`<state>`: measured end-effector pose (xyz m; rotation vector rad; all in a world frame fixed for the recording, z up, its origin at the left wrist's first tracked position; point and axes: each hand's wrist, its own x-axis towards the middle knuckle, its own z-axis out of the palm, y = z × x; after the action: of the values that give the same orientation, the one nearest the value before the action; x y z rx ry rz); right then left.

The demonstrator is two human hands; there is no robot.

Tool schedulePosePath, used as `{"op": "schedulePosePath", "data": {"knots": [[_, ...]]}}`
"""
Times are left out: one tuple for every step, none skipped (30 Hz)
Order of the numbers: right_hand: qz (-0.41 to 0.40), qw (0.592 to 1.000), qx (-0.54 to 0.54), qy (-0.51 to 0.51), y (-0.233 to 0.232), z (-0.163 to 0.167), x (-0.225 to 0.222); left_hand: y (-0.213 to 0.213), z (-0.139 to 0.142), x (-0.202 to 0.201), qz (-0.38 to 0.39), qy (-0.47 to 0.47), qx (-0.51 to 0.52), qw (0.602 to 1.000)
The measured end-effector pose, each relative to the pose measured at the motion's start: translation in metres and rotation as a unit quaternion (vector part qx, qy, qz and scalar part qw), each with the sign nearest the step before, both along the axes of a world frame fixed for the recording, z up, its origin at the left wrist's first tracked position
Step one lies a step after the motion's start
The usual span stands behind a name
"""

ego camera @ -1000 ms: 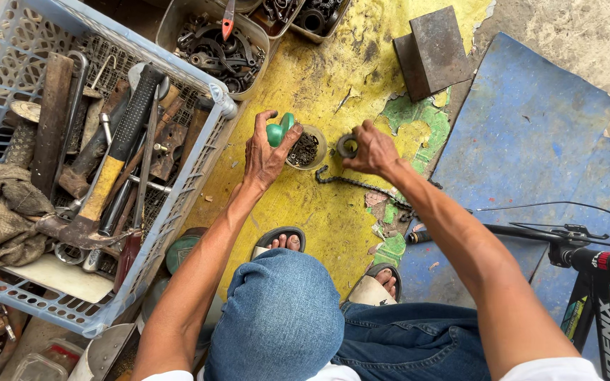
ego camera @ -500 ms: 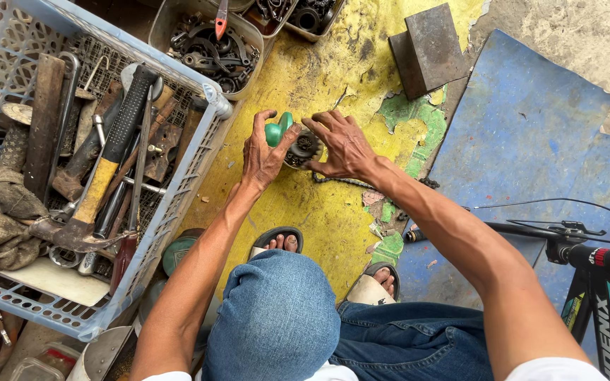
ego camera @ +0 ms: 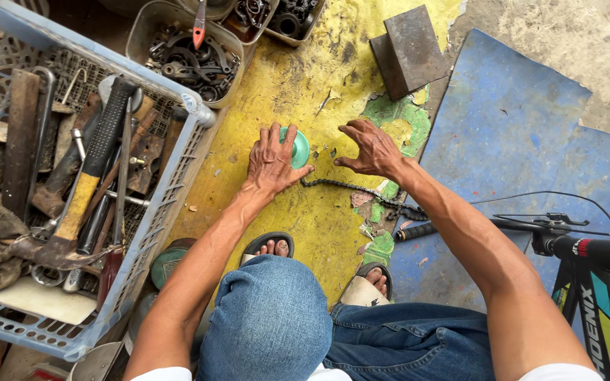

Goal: The person uses a hammer and wrench to remove and reattach pins to a bicycle chain on a workbench. They then move to the bicycle and install the chain onto the gears.

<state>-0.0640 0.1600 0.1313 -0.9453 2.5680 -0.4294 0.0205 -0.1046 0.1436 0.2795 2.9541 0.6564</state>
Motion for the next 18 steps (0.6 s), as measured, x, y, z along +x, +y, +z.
{"op": "schedulePosePath", "data": {"knots": [[-0.011,1.000,0.011,-0.010,0.004,0.001,0.000,0.001,0.000,0.000,-0.004,0.012,-0.008,1.000],[-0.022,0.999,0.022,-0.019,0.008,0.003,0.000,0.002,0.001,0.000,-0.008,0.024,-0.017,1.000],[-0.033,0.999,0.032,-0.028,0.010,0.005,-0.001,0.003,0.002,0.000,-0.011,0.036,-0.026,0.999],[-0.031,0.999,0.031,-0.023,0.011,0.007,-0.001,0.004,0.003,0.000,-0.016,0.040,-0.032,0.999],[-0.029,0.999,0.030,-0.018,0.011,0.009,-0.001,0.004,0.004,0.001,-0.022,0.044,-0.038,0.998],[-0.027,0.999,0.029,-0.013,0.010,0.010,-0.002,0.005,0.005,0.001,-0.027,0.048,-0.045,0.997],[-0.025,0.999,0.031,-0.020,0.008,0.012,-0.002,0.006,0.005,0.001,-0.030,0.042,-0.059,0.997],[-0.022,0.999,0.034,-0.027,0.006,0.013,-0.001,0.008,0.006,0.001,-0.034,0.036,-0.074,0.996],[-0.019,0.999,0.036,-0.034,0.003,0.014,-0.001,0.010,0.006,0.001,-0.038,0.030,-0.088,0.995],[-0.009,0.999,0.031,-0.024,0.000,0.016,0.000,0.011,0.006,0.000,-0.035,0.027,-0.089,0.995],[0.001,1.000,0.026,-0.013,-0.004,0.017,0.000,0.012,0.005,-0.001,-0.032,0.024,-0.090,0.995],[0.011,1.000,0.022,-0.004,-0.007,0.019,0.002,0.012,0.005,-0.002,-0.030,0.021,-0.092,0.995],[0.015,0.999,0.028,-0.011,-0.010,0.021,0.003,0.013,0.004,-0.003,-0.038,0.007,-0.106,0.994],[0.021,0.999,0.034,-0.017,-0.014,0.022,0.004,0.013,0.003,-0.004,-0.045,-0.007,-0.121,0.992],[0.028,0.999,0.039,-0.022,-0.017,0.024,0.006,0.012,0.001,-0.005,-0.051,-0.020,-0.136,0.989],[0.037,0.998,0.050,-0.030,-0.020,0.026,0.007,0.012,0.000,-0.005,-0.042,-0.013,-0.125,0.991],[0.045,0.996,0.061,-0.038,-0.022,0.027,0.009,0.012,-0.002,-0.007,-0.034,-0.007,-0.112,0.993],[0.052,0.995,0.074,-0.048,-0.022,0.027,0.013,0.013,-0.003,-0.007,-0.028,-0.001,-0.098,0.995]]}}
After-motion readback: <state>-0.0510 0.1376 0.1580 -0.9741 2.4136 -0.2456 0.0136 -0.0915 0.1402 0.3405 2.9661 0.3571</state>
